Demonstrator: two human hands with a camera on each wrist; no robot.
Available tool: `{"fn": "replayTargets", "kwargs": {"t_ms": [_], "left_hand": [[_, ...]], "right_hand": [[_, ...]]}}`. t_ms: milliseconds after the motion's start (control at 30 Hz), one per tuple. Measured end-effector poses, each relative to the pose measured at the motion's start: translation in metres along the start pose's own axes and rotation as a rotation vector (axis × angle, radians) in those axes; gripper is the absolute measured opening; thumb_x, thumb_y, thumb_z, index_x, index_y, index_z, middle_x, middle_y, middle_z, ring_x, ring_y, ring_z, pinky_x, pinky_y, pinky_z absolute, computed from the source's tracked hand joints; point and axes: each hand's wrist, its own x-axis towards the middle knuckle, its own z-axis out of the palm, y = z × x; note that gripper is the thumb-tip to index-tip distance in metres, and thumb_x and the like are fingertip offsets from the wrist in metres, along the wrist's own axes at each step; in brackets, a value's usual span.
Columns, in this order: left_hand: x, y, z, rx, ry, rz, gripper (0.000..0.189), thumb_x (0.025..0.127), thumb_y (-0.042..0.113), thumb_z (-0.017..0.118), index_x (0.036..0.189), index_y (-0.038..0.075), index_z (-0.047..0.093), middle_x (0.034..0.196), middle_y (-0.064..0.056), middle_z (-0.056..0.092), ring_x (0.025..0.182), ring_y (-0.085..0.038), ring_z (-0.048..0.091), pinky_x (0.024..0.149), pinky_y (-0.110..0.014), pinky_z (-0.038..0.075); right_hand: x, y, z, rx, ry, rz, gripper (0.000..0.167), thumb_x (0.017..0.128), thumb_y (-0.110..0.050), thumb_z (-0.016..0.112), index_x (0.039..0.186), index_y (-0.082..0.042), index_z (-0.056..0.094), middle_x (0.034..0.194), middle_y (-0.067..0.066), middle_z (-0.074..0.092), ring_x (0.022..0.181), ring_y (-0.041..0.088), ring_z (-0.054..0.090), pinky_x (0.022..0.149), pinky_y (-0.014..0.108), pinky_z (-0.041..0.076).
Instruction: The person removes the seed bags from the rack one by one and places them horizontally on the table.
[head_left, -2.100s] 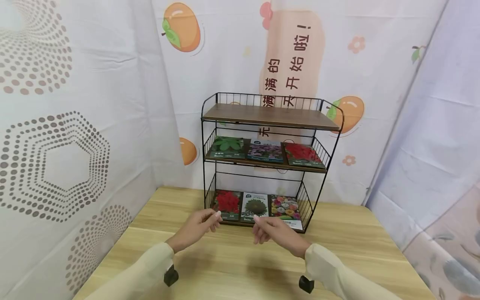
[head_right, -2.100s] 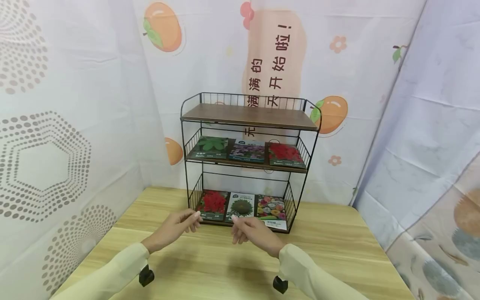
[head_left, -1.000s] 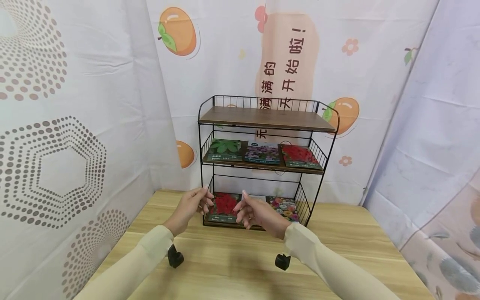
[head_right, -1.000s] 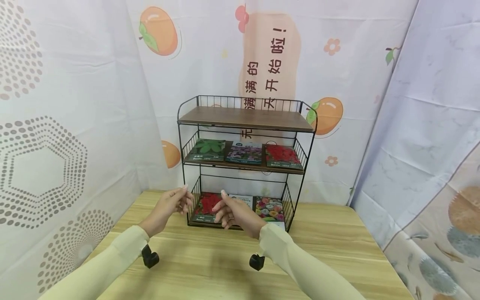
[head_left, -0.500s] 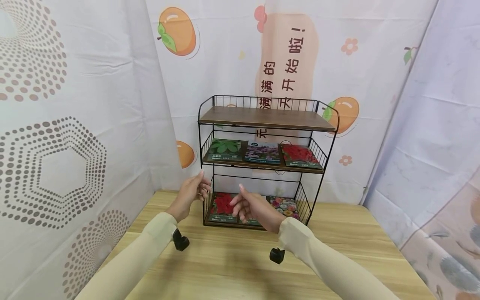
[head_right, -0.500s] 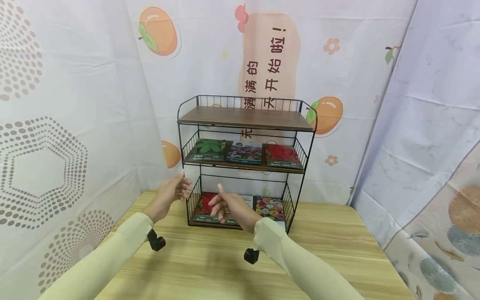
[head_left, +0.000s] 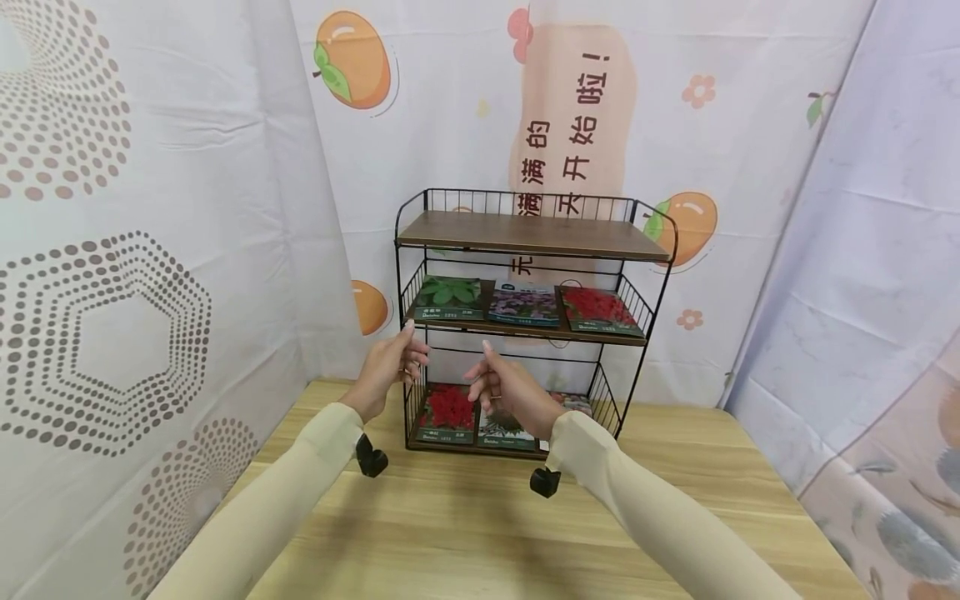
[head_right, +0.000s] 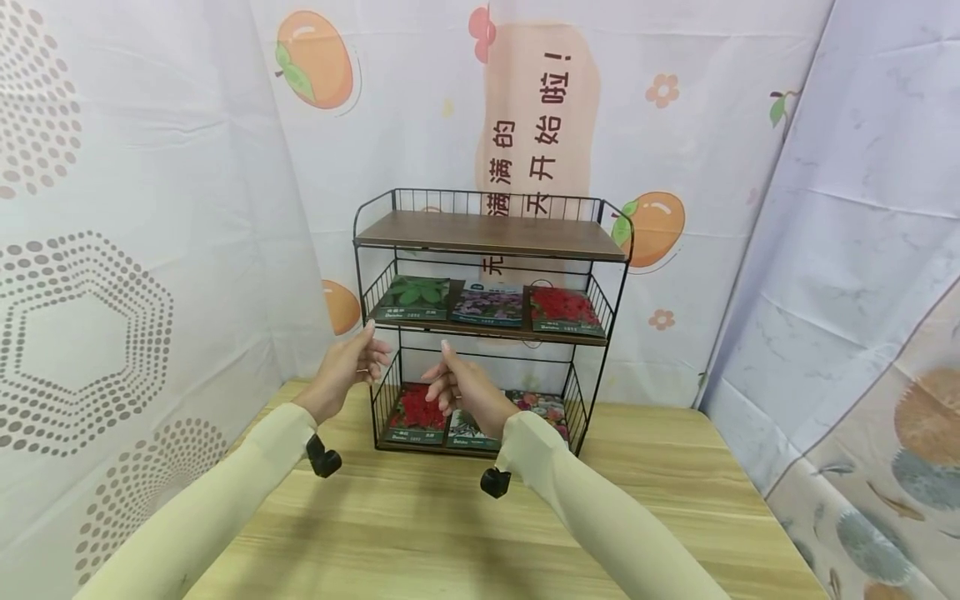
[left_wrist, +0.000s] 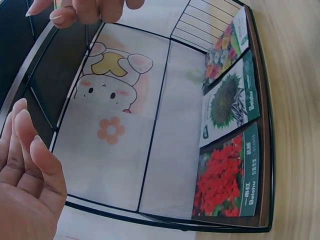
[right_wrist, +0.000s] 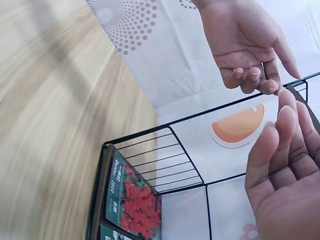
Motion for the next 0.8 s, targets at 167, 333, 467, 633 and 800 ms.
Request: {"fn": "replayTargets", "kwargs": {"t_ms": [167,333,467,633,800], "left_hand": [[0.009,0.006,0.002,-0.066,0.024,-0.051,0.07,0.102,0.066,0.047,0.108,0.001,0.072,0.086,-0.003,0.074,0.062,-0.013,0.058,0.06,-0.028,0.047],[0.016,0.015,0.006,-0.135,0.059,-0.104,0.073,0.099,0.068,0.052,0.112,-0.001,0.074,0.091,-0.007,0.076,0.059,-0.011,0.058,0.057,-0.025,0.046],[0.02,0.02,0.007,-0.174,0.07,-0.119,0.072,0.099,0.065,0.054,0.117,-0.003,0.073,0.093,-0.007,0.077,0.056,-0.009,0.057,0.056,-0.023,0.045],[0.022,0.022,0.008,-0.2,0.06,-0.134,0.059,0.104,0.053,0.056,0.113,-0.002,0.073,0.087,-0.003,0.076,0.055,-0.008,0.055,0.055,-0.023,0.044],[0.023,0.021,0.008,-0.226,0.076,-0.098,0.044,0.105,0.04,0.06,0.104,-0.001,0.076,0.08,-0.003,0.075,0.053,-0.007,0.054,0.051,-0.021,0.042]], "right_hand": [[0.005,0.002,-0.001,0.029,0.013,-0.004,0.067,0.106,-0.063,0.035,0.113,-0.003,0.066,0.088,0.009,0.067,0.067,0.022,0.055,0.069,0.039,0.051],[0.005,0.005,0.003,0.037,-0.001,0.007,0.07,0.106,-0.063,0.036,0.116,0.0,0.065,0.087,0.009,0.068,0.064,0.019,0.056,0.067,0.036,0.052],[0.004,0.009,0.005,0.042,-0.011,0.019,0.072,0.106,-0.063,0.034,0.117,0.0,0.065,0.088,0.009,0.068,0.065,0.019,0.055,0.067,0.037,0.05],[0.003,0.014,0.006,0.048,-0.023,0.035,0.072,0.105,-0.065,0.032,0.114,-0.001,0.065,0.09,0.009,0.067,0.066,0.019,0.055,0.068,0.038,0.049],[0.002,0.015,0.007,0.047,-0.025,0.044,0.076,0.104,-0.067,0.034,0.118,0.001,0.064,0.091,0.009,0.067,0.067,0.019,0.055,0.068,0.037,0.049]]}}
